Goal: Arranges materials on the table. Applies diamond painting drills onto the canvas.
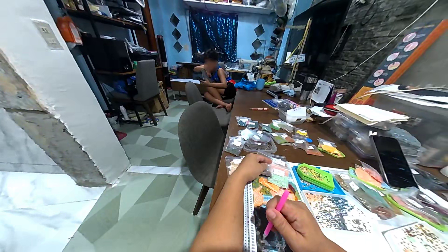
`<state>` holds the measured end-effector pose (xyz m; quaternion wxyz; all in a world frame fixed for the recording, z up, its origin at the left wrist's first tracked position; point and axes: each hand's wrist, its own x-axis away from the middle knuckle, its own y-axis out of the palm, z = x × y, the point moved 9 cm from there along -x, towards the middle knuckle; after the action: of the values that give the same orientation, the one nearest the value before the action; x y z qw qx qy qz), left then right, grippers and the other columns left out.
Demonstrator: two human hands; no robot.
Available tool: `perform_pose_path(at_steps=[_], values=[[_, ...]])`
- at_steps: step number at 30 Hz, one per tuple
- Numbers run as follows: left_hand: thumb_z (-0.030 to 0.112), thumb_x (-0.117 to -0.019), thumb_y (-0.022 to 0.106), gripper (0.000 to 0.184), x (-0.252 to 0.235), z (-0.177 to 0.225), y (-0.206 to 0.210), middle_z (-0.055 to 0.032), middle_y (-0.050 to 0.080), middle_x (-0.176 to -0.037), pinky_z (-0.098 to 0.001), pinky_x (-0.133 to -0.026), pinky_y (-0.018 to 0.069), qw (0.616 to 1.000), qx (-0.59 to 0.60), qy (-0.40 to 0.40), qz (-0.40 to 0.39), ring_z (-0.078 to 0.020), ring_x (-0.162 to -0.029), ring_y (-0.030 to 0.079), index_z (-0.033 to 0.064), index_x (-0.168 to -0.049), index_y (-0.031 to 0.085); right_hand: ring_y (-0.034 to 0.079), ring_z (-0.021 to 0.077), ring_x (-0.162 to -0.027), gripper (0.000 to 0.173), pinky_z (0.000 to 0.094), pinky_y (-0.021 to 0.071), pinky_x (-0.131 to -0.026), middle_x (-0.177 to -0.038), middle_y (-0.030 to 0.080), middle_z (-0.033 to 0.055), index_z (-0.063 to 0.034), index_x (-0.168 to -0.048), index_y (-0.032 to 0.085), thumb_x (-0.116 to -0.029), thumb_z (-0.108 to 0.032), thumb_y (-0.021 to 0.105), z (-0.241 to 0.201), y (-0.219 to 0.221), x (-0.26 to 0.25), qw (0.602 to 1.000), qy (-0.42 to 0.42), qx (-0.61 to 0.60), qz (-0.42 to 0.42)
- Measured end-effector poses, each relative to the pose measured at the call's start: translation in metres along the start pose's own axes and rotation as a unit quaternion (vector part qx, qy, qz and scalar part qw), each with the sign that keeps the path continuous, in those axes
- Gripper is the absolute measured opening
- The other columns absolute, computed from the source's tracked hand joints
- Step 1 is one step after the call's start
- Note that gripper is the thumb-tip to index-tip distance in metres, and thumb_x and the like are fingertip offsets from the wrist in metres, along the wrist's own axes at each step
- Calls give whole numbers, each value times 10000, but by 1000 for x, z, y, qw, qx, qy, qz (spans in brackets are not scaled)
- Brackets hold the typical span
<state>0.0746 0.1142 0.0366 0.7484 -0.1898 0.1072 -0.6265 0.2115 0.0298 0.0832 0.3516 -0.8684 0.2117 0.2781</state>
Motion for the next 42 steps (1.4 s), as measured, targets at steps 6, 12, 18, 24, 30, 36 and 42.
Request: perform_pose_path(at_steps=[6,12,18,24,30,36,42], values=[[111,-1065,520,259,1,1,0,-136,682,-1182,-402,-890,512,1000,-3,0,1,-206,-1004,643,42,-1245,693,544,12,-565,383,142,456,-540,-648,542,38,-34,-922,574,-1107,-341,438,-2,0,0,1000,-2,7,-1],[116,-1065,519,260,0,1,0,-136,688,-1155,-400,-854,518,1000,-7,7,2,-208,-962,645,45,-1241,696,525,39,-558,382,156,440,-537,-636,524,45,-40,-900,566,-1106,-337,441,-8,1,0,999,-22,38,-5],[117,-1066,515,262,0,1,0,-139,682,-1157,-397,-862,514,1000,-10,9,0,-202,-965,639,46,-1244,694,525,76,-563,380,184,438,-540,-639,529,56,-44,-877,572,-1102,-327,455,-15,3,0,997,-34,75,-7],[111,-1064,524,256,1,2,-1,-138,684,-1156,-396,-880,517,1000,-10,2,4,-203,-983,645,44,-1245,693,508,43,-524,402,174,422,-502,-610,512,34,-44,-891,575,-1105,-354,436,-2,6,-5,998,17,49,-25],[93,-1064,512,261,2,4,-2,-131,684,-1180,-381,-925,506,1000,-3,7,0,-187,-1027,643,31,-1241,694,526,21,-540,397,157,438,-516,-626,528,26,-53,-916,567,-1105,-373,427,2,6,-5,998,22,23,-53],[118,-1066,521,259,0,1,-1,-130,687,-1138,-380,-833,517,1000,-9,4,5,-190,-935,638,53,-1243,698,562,129,-593,391,239,475,-565,-662,548,66,-56,-886,575,-1113,-331,414,-18,11,-4,991,-43,112,-53],[105,-1063,522,256,0,3,0,-129,687,-1154,-383,-874,514,1000,-6,8,3,-188,-975,641,43,-1238,698,577,-16,-587,383,162,500,-538,-700,597,-32,-69,-938,609,-1098,-377,449,14,-16,-3,992,120,-34,5]])
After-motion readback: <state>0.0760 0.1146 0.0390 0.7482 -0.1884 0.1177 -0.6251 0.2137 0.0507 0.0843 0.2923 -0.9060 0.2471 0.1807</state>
